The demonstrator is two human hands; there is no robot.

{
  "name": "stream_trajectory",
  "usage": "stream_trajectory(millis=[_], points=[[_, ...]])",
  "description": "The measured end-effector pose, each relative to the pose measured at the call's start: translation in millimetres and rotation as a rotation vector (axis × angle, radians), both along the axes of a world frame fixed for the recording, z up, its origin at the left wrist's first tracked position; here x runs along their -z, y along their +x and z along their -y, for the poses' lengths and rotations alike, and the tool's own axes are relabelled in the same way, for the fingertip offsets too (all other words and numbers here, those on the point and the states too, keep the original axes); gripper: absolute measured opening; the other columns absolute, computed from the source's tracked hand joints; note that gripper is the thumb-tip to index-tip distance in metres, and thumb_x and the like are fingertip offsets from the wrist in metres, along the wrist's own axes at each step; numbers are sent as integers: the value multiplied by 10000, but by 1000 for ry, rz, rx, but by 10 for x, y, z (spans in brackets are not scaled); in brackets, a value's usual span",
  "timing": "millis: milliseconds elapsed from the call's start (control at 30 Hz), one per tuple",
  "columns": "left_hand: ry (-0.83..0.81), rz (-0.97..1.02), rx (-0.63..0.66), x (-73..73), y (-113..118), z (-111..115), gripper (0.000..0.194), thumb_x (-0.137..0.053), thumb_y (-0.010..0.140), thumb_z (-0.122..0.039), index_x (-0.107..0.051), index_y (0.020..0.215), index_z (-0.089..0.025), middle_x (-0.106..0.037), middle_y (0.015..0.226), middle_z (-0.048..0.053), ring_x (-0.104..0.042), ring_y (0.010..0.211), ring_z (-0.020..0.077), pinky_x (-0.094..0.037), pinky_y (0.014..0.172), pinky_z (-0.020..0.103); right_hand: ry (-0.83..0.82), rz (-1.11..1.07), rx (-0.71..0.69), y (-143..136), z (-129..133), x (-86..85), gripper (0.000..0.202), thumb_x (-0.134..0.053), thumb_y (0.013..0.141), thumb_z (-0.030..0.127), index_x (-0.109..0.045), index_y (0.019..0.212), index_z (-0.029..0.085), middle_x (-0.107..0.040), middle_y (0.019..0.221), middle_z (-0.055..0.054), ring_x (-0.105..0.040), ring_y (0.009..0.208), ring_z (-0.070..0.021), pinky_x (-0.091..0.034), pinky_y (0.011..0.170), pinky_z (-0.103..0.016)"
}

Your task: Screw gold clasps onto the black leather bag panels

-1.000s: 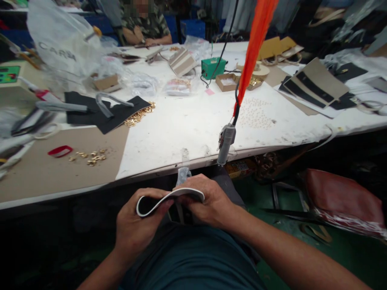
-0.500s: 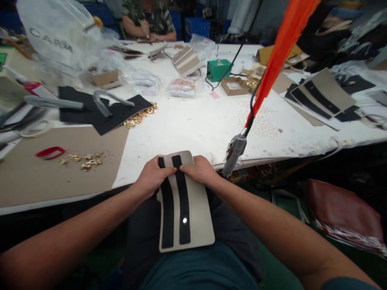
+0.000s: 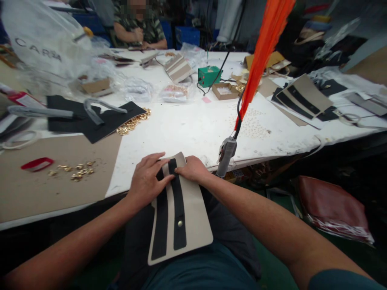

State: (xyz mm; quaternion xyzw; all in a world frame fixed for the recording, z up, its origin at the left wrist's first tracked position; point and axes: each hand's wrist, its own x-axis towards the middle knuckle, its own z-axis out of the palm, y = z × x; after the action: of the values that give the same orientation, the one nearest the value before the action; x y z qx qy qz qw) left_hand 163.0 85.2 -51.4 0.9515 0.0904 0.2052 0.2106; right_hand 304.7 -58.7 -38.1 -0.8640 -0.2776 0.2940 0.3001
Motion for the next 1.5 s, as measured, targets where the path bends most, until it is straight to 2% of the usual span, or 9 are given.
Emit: stream_trajectory(millis=[100,233,333,433,533,667,833,967,1500], points=[[-46,-20,25,121,9,47,232,-746,912,-347,-770,1118,-242,-748,1311,79,-618,1285,309,-466,1127,507,20,-7,-19,10,-23,0,190,-740,846,305,-792,890,128,-779,863,-97,-725,827,-241,-462,642,-263],[-77,-3,-5,164,66,37,223,-732,913,-368,-793,1091,-247,-781,1252,70,-659,1232,300,-496,1090,497,81,86,-20,-50,103,-75,209,-749,860,302,-795,996,150,-788,981,-86,-718,925,-235,-478,726,-262],[-27,32,32,201,103,-61,254,-722,900,-423,-801,1074,-255,-800,1198,63,-683,1188,320,-518,1056,505,195,194,57,-123,454,-123,372,-760,872,362,-754,1209,204,-774,888,-22,-704,812,-189,-475,715,-253],[16,94,44,348,169,-199,285,-683,905,-511,-805,1045,-295,-804,1185,37,-690,1171,333,-520,1050,521,325,237,187,-96,972,-110,216,-694,907,368,-790,1000,198,-694,662,24,-646,610,-146,-454,623,-237],[39,148,71,478,215,-284,326,-645,916,-573,-804,1036,-314,-808,1171,23,-689,1171,336,-522,1047,527,346,261,392,151,1496,-107,328,-617,943,442,-740,808,169,-663,613,7,-644,548,-153,-464,570,-241],[64,175,91,529,216,-327,362,-592,938,-613,-807,1026,-335,-816,1149,4,-701,1148,342,-531,1040,544,260,385,590,861,1840,-40,410,-574,945,502,-750,1058,149,-698,708,-15,-695,611,-184,-514,598,-263],[51,166,95,582,213,-367,387,-597,927,-644,-812,1046,-345,-816,1154,7,-699,1169,350,-539,1042,533,127,469,529,1806,1658,185,339,-619,902,372,-769,1136,178,-747,886,-20,-703,729,-160,-530,757,-260],[54,182,89,646,209,-382,366,-623,921,-638,-808,1056,-352,-814,1160,-4,-696,1176,342,-544,1036,531,-11,540,458,2202,1483,284,254,-644,889,298,-806,1066,215,-775,979,-31,-689,932,-188,-484,868,-263],[106,218,106,690,212,-411,388,-606,925,-669,-792,1067,-360,-815,1144,-19,-699,1149,333,-535,1016,518,-325,604,155,2103,1520,179,184,-637,988,296,-804,1033,231,-767,1087,-33,-684,1016,-182,-451,828,-234]])
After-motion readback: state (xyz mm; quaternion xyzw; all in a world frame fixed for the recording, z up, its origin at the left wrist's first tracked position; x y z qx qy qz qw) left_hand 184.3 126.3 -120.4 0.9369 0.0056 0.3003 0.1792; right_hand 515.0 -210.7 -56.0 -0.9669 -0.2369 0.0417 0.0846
